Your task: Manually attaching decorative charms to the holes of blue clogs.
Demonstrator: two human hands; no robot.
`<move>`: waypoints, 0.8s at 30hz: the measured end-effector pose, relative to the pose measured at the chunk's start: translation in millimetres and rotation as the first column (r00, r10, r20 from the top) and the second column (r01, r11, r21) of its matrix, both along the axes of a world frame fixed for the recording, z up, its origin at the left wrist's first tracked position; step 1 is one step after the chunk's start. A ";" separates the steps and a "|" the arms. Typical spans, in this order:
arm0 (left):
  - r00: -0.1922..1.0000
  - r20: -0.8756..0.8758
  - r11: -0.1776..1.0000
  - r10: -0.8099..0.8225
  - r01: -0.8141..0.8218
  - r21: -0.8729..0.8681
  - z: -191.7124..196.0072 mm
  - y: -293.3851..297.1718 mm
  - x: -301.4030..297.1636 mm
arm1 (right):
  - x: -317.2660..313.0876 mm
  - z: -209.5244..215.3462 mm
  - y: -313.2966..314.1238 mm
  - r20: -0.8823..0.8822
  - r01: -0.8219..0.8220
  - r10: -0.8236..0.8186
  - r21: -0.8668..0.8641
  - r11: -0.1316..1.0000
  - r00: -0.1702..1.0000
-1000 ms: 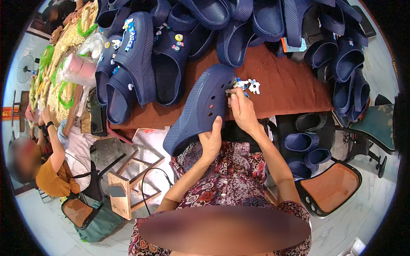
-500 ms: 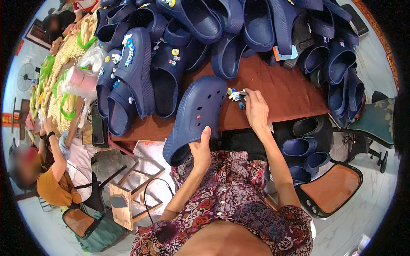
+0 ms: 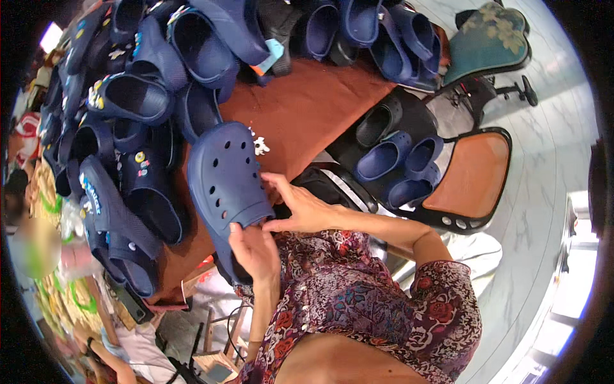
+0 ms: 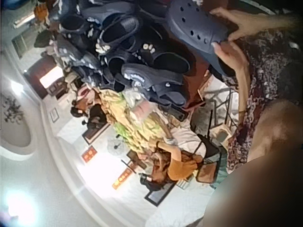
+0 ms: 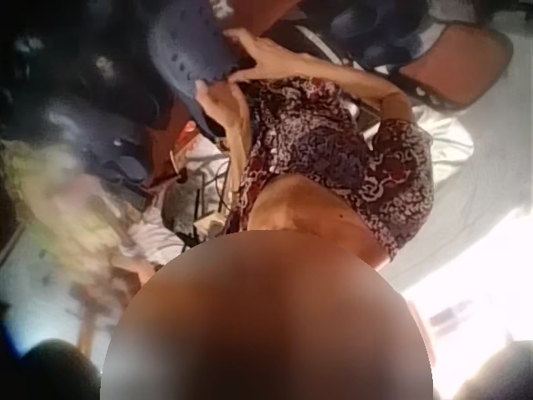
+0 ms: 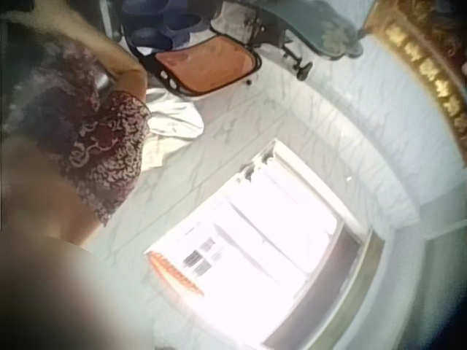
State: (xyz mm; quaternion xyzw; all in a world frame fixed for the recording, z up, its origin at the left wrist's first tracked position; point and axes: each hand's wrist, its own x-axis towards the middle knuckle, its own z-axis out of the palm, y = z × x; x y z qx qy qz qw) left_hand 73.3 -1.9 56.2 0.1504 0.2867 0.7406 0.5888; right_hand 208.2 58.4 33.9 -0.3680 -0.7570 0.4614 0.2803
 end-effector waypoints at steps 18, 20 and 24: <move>0.448 -0.802 0.709 -0.395 0.704 0.044 7.2 -15.8 62.8 | 161.5 -3.6 -13.0 0.134 0.764 -0.755 -0.192 0.616 0.642; 0.477 -0.648 0.689 -0.594 0.717 -0.103 -7.1 -11.4 55.1 | 207.3 -39.2 -0.5 0.116 0.845 -0.848 -0.224 0.485 0.517; 0.588 -0.636 0.811 -0.500 0.575 -0.106 -29.1 -2.3 31.6 | 276.0 -64.9 26.5 0.287 0.913 -0.913 -0.369 0.175 0.291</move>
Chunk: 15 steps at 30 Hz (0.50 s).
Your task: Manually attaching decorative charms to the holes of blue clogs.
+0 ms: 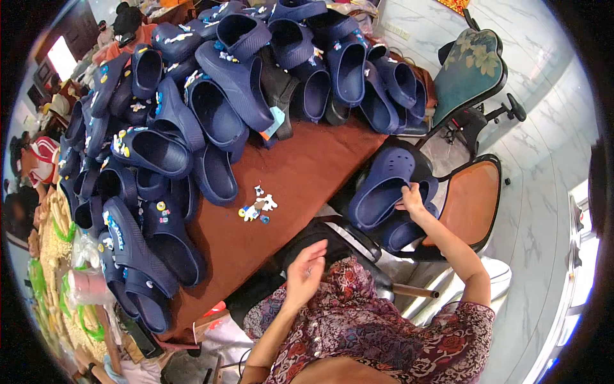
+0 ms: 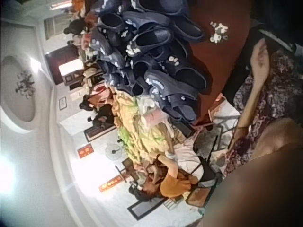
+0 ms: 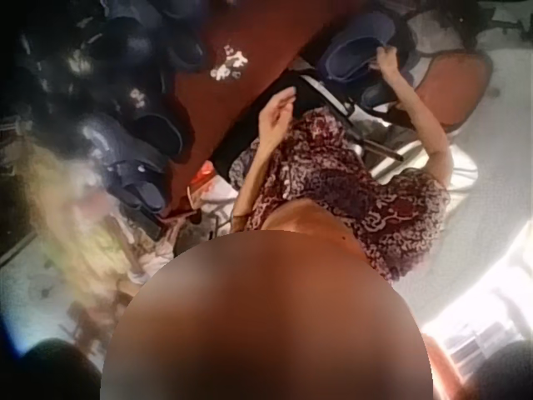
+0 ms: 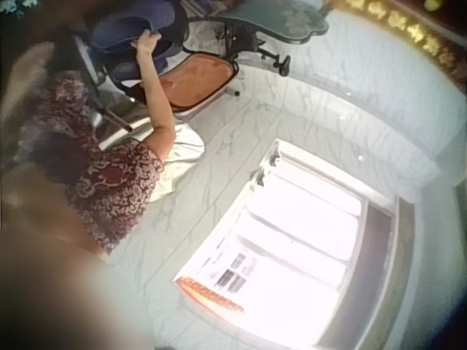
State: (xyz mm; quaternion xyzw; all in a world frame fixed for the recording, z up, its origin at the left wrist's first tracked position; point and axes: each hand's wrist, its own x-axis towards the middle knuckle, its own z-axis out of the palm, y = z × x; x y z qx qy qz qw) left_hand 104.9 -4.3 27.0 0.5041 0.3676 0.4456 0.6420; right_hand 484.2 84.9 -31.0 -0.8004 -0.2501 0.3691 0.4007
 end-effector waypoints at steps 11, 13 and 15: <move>0.848 -0.175 0.866 0.500 -0.486 0.119 -34.4 27.2 -54.0 | 110.2 -66.7 27.4 0.496 0.046 0.112 -0.295 0.954 0.861; 0.786 -0.199 0.811 0.585 -0.560 0.171 -44.6 29.7 -60.8 | 102.3 -64.8 30.5 0.506 0.027 0.132 -0.295 0.955 0.852; 0.741 -0.264 0.786 0.618 -0.570 0.241 -50.8 31.4 -69.1 | 91.5 -62.1 34.6 0.495 0.109 0.025 -0.239 0.965 0.868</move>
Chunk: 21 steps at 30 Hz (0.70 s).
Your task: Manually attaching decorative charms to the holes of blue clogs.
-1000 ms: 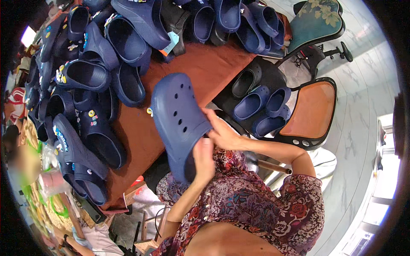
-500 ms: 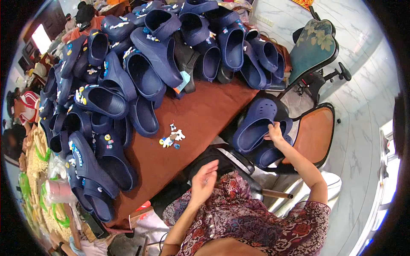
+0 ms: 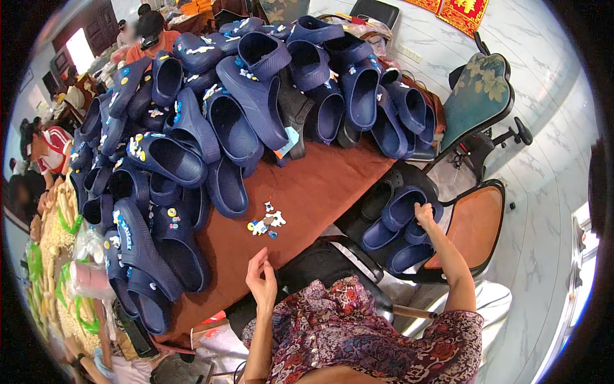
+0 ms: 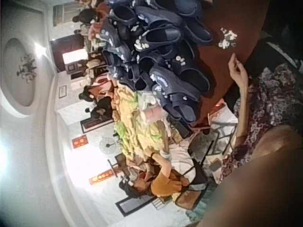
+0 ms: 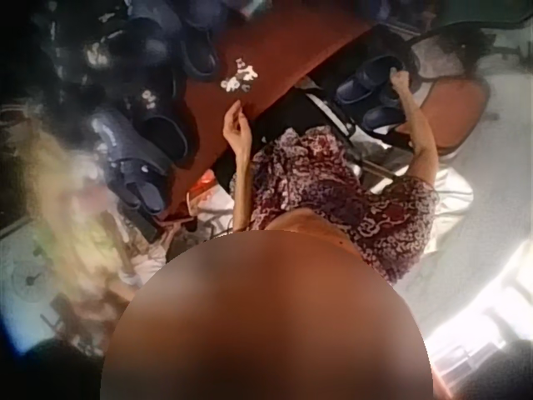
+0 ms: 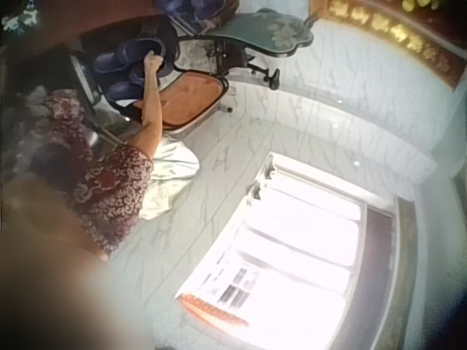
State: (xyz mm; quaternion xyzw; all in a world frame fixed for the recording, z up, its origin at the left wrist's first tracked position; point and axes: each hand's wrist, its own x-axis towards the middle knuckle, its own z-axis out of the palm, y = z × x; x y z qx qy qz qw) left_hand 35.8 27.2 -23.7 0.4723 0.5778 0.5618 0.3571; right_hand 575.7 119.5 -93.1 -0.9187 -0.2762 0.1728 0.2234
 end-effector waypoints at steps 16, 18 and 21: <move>0.840 -0.505 0.960 0.196 -0.059 0.275 -13.5 12.0 -10.7 | -48.5 117.6 121.7 0.615 -0.452 -0.001 0.581 0.677 0.788; 0.822 -0.534 0.954 0.199 -0.039 0.296 -14.0 13.6 -9.9 | -40.0 127.2 141.7 0.607 -0.397 -0.035 0.561 0.726 0.794; 0.806 -0.556 0.950 0.201 -0.023 0.310 -17.6 14.3 -10.2 | -23.2 130.2 166.8 0.591 -0.320 -0.067 0.525 0.789 0.804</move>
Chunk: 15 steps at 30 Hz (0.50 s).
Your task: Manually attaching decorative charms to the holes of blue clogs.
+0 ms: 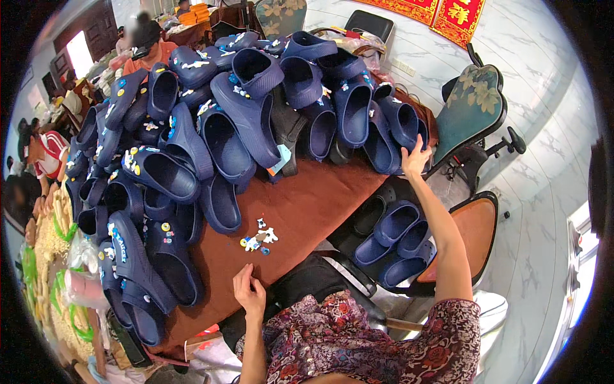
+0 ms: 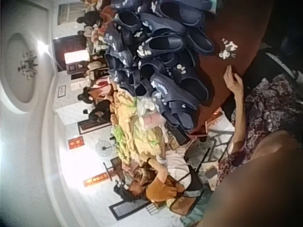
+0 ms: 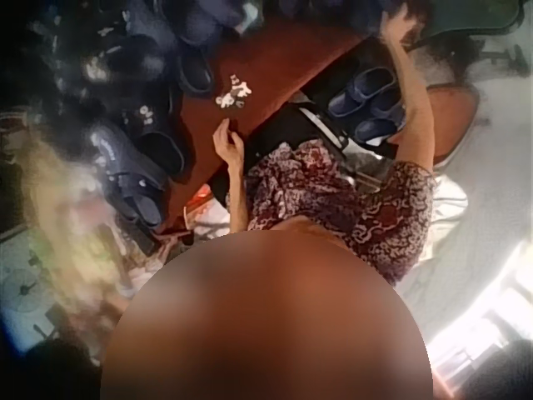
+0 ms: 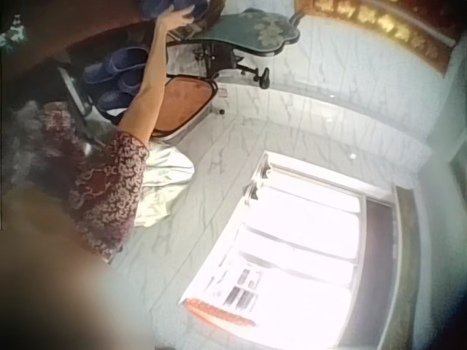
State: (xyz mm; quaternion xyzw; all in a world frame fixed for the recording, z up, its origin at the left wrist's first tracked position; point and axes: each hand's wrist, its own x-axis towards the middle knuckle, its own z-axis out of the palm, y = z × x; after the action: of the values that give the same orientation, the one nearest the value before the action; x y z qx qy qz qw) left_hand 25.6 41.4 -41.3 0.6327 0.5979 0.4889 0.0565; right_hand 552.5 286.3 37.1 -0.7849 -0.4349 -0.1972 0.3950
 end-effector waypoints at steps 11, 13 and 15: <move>0.998 0.000 0.998 0.056 -0.056 0.012 -0.2 -4.7 -0.7 | -1.5 4.4 25.9 -0.021 -0.118 0.116 -0.120 0.986 0.993; 0.998 0.008 0.998 0.066 -0.066 0.013 -0.2 -6.8 -1.4 | -6.7 2.1 24.1 -0.025 -0.142 0.140 -0.081 0.987 0.990; 0.998 0.010 0.998 0.056 -0.056 0.027 -2.3 -1.0 -0.1 | -4.1 -0.6 17.8 0.007 -0.141 0.141 0.009 0.990 0.990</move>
State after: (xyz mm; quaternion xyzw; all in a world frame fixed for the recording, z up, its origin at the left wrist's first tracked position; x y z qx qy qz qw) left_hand 25.5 40.4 -43.6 0.6141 0.6085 0.5012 0.0367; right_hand 548.4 304.1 36.5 -0.7497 -0.4896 -0.1735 0.4100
